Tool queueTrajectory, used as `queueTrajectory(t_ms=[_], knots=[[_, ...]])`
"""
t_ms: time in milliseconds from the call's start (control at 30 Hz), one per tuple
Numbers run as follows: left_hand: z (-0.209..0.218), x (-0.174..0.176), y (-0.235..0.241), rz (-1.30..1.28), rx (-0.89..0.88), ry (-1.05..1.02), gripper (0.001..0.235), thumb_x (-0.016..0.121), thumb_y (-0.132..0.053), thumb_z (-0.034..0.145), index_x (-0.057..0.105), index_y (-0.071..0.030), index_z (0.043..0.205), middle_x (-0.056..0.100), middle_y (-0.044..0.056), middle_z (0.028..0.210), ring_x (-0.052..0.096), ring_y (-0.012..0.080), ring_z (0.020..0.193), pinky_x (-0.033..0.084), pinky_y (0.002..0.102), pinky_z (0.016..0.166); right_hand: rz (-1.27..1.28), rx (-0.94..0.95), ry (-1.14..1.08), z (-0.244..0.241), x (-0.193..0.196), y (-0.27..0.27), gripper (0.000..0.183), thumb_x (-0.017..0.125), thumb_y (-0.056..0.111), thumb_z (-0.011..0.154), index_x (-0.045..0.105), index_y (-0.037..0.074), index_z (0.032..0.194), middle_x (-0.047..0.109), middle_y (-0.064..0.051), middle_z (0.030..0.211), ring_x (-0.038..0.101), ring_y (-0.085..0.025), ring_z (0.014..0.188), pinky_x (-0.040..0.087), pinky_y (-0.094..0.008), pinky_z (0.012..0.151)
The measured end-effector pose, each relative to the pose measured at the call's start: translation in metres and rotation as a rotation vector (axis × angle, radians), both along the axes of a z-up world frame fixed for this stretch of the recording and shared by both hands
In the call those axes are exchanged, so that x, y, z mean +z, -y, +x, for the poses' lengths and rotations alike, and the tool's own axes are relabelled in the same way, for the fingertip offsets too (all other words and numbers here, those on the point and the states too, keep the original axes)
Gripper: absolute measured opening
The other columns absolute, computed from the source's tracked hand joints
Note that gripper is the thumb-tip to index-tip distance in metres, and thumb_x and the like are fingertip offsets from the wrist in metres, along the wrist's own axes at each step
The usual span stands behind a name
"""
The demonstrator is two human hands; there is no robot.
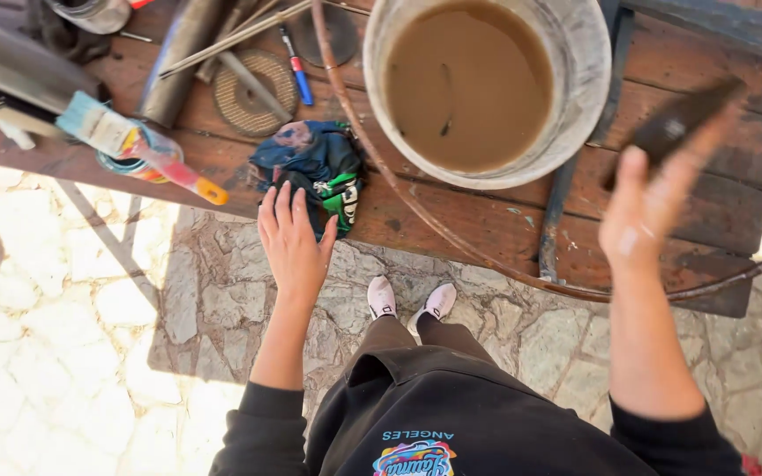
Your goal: Sanding and cleaning a circular metal frame using a sanding block and a cloth
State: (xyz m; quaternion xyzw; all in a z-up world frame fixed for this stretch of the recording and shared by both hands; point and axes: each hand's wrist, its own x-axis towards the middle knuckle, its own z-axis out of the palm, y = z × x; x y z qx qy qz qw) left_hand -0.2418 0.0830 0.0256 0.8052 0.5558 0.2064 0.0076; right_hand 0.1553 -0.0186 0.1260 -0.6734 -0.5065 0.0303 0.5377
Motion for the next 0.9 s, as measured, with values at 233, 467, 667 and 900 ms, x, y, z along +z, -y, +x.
queueTrajectory(t_ms=[233,467,667,900], knots=[[-0.015,-0.044,-0.001,0.051,-0.033,0.104,0.03,0.063,-0.032,0.104,0.072,-0.013,0.125,0.06,0.011,0.146,0.053,0.0327,0.132,0.035,0.052,0.117,-0.561,0.226,0.171,-0.054,-0.038,-0.096,0.064,0.047,0.028,0.114,0.008,0.016,0.164,0.002,-0.017,0.17,0.003,-0.039,0.158,0.01,-0.058,0.127],[-0.018,0.074,0.03,-0.086,-0.056,0.92,0.018,0.059,-0.006,0.105,0.073,0.0,0.114,0.074,0.015,0.12,0.071,0.026,0.114,0.054,0.037,0.106,-0.363,0.537,-0.541,-0.132,-0.029,-0.026,0.042,0.058,0.003,0.097,0.051,0.003,0.139,0.045,-0.017,0.155,0.047,-0.034,0.141,0.039,-0.046,0.123],[0.006,0.17,0.063,-0.237,-0.276,1.16,0.021,0.059,-0.005,0.101,0.075,0.001,0.112,0.077,0.022,0.112,0.076,0.0351,0.108,0.056,0.044,0.099,-0.484,0.38,-1.019,-0.144,-0.019,0.041,0.051,0.052,0.02,0.1,0.046,0.0,0.147,0.038,-0.028,0.155,0.037,-0.052,0.14,0.044,-0.059,0.109],[0.105,0.175,0.125,-0.403,-0.9,0.838,0.027,0.084,-0.021,0.082,0.082,-0.017,0.109,0.076,0.009,0.119,0.073,0.0303,0.096,0.059,0.043,0.086,-0.49,0.023,-0.668,-0.107,-0.048,0.161,0.051,0.047,0.024,0.104,0.045,-0.004,0.147,0.044,-0.034,0.148,0.037,-0.052,0.139,0.033,-0.06,0.116]])
